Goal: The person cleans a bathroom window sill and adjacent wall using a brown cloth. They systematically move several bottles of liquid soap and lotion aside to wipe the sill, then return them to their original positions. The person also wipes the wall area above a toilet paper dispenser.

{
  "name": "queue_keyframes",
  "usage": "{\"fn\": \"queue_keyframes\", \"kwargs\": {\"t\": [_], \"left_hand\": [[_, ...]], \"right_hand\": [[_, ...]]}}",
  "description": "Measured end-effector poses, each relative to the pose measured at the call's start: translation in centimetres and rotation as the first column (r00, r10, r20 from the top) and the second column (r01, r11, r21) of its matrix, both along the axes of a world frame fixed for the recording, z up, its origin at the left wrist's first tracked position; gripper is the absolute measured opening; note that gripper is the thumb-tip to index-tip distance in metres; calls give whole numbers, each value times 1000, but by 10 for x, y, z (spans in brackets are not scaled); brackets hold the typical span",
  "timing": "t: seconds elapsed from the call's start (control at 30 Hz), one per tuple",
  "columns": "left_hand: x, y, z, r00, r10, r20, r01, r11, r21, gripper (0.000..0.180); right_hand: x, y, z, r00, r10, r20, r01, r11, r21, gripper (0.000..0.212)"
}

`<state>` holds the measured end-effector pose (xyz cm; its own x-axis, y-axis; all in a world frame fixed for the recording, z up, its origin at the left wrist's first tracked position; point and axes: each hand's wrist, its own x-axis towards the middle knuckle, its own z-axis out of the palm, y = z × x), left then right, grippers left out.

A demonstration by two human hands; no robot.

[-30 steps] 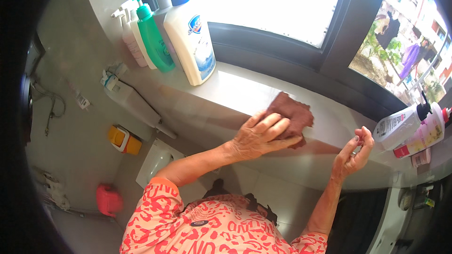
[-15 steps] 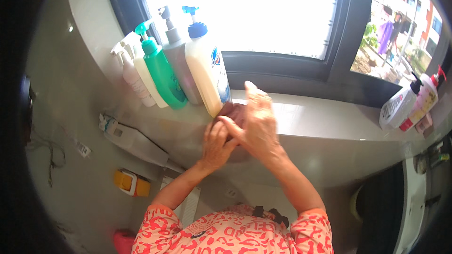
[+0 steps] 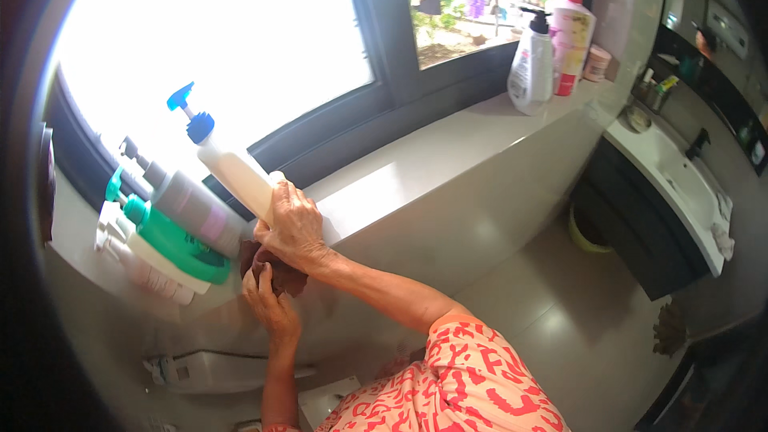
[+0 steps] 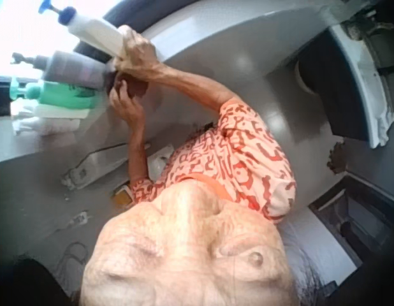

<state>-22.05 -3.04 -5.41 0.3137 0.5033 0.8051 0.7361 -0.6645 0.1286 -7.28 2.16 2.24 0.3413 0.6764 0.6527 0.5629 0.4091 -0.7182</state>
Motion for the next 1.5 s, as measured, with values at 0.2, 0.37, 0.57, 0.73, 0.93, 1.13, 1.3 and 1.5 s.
{"fn": "queue_keyframes", "kwargs": {"t": [0.2, 0.37, 0.57, 0.73, 0.93, 1.13, 1.3, 1.5], "left_hand": [[51, -5, 47, 980, -193, -46, 181, 963, -198, 52], [106, 8, 65, 943, -330, 51, 320, 848, -422, 55], [181, 38, 78, 882, -462, -94, 391, 828, -402, 40], [235, 51, 77, 876, -459, -145, 351, 815, -462, 43], [300, 60, 65, 840, -540, -58, 485, 793, -369, 44], [356, 62, 65, 853, -520, -47, 453, 781, -430, 43], [359, 55, 62, 907, -417, -59, 368, 852, -373, 45], [287, 51, 74, 936, -332, -119, 252, 866, -433, 45]], "right_hand": [[97, -27, -3, 986, 20, -167, -16, 1000, 21, 64], [202, -47, -21, 991, -54, -123, 69, 991, 117, 62], [295, -69, -10, 969, -201, -142, 221, 965, 140, 60], [343, -65, -15, 949, -277, -151, 293, 951, 98, 49], [358, -67, -22, 822, -548, 154, 536, 836, 117, 64], [359, -62, -41, 792, -603, 98, 554, 777, 298, 69], [338, -83, -44, 767, -596, 239, 465, 772, 433, 52], [322, -83, -43, 886, -380, 265, 267, 886, 380, 46]]}}
